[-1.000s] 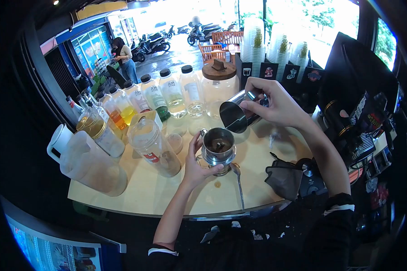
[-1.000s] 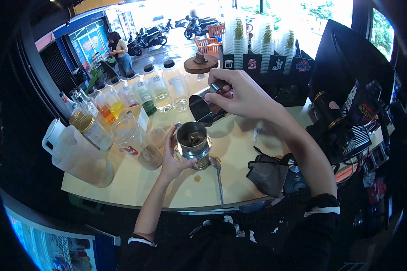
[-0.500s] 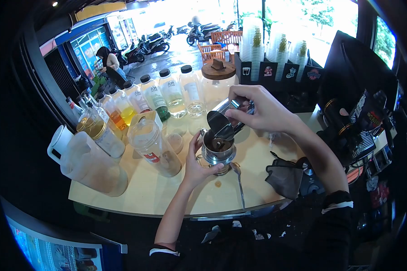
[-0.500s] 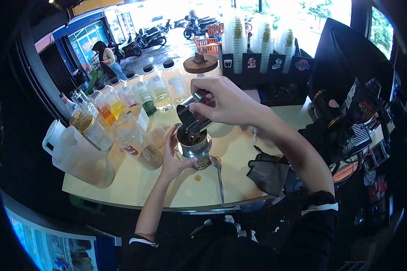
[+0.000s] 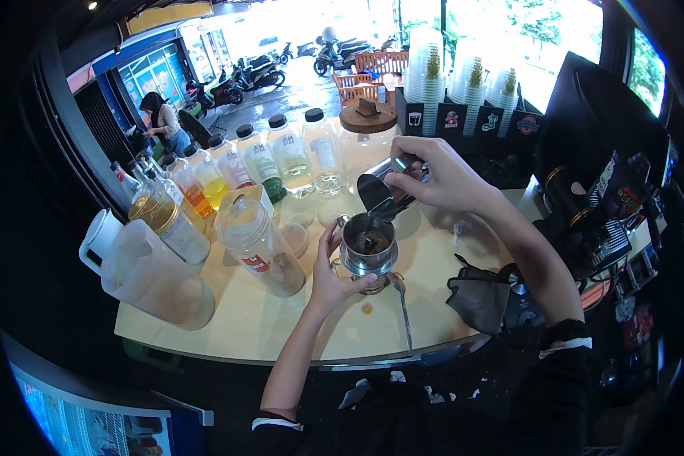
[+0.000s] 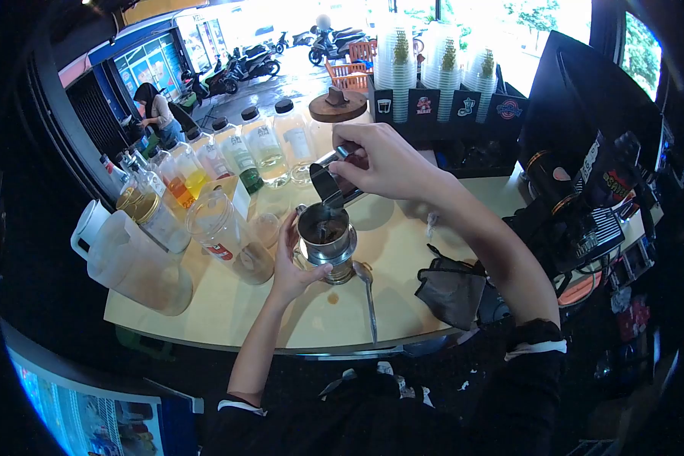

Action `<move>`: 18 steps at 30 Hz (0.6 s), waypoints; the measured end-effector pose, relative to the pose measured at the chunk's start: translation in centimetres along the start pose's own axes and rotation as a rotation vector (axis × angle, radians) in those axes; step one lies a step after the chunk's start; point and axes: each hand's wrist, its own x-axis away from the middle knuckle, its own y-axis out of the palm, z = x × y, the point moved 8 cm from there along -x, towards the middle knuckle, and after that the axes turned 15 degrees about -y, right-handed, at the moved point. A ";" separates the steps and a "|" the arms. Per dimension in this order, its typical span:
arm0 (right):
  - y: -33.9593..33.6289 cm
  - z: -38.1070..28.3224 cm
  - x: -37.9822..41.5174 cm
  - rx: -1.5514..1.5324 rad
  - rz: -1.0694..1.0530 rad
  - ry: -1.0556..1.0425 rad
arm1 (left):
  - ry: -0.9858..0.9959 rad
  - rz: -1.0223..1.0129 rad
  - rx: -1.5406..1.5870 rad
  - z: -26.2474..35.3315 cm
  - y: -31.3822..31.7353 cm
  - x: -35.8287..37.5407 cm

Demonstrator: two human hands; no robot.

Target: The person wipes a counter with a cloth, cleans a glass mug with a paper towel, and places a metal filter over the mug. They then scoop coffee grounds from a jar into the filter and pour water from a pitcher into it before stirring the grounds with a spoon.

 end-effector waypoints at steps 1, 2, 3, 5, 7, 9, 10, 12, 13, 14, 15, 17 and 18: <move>-0.2 0.2 0.2 -0.009 0.004 0.020 | -0.001 -0.001 -0.002 -0.1 0.0 0.0; -0.3 0.4 0.5 -0.009 0.004 0.020 | -0.002 -0.002 -0.005 -0.2 0.0 -0.1; -0.4 0.9 1.0 -0.061 0.022 0.071 | -0.002 -0.002 -0.005 -0.3 0.0 -0.1; -0.4 1.7 1.9 -0.113 0.039 0.121 | -0.017 -0.012 0.001 -0.4 0.1 -0.1; -0.4 3.1 3.2 -0.408 0.197 0.207 | -0.012 -0.009 0.001 -0.3 0.0 -0.1; -0.1 5.4 5.0 -0.440 0.266 0.236 | -0.008 -0.006 0.002 -0.3 0.0 0.0; 0.1 7.0 6.1 -0.470 0.336 0.265 | -0.008 -0.009 0.000 -0.2 0.0 0.0; 1.6 10.0 9.1 -0.508 0.411 0.319 | -0.007 -0.010 -0.002 -0.1 0.1 0.0; 2.1 10.6 10.4 -0.546 0.488 0.372 | -0.010 -0.013 0.003 -0.1 0.1 0.0; 2.9 10.3 11.3 -0.627 0.557 0.476 | -0.012 -0.015 0.008 -0.1 0.1 0.0; 3.5 10.8 12.2 -0.627 0.557 0.474 | -0.010 -0.014 0.007 -0.1 0.1 0.0; 5.5 14.2 15.2 -0.657 0.589 0.576 | -0.004 -0.010 0.000 -0.1 0.0 0.0; 6.3 14.9 15.9 -0.692 0.593 0.581 | -0.003 -0.010 -0.002 -0.1 0.0 0.0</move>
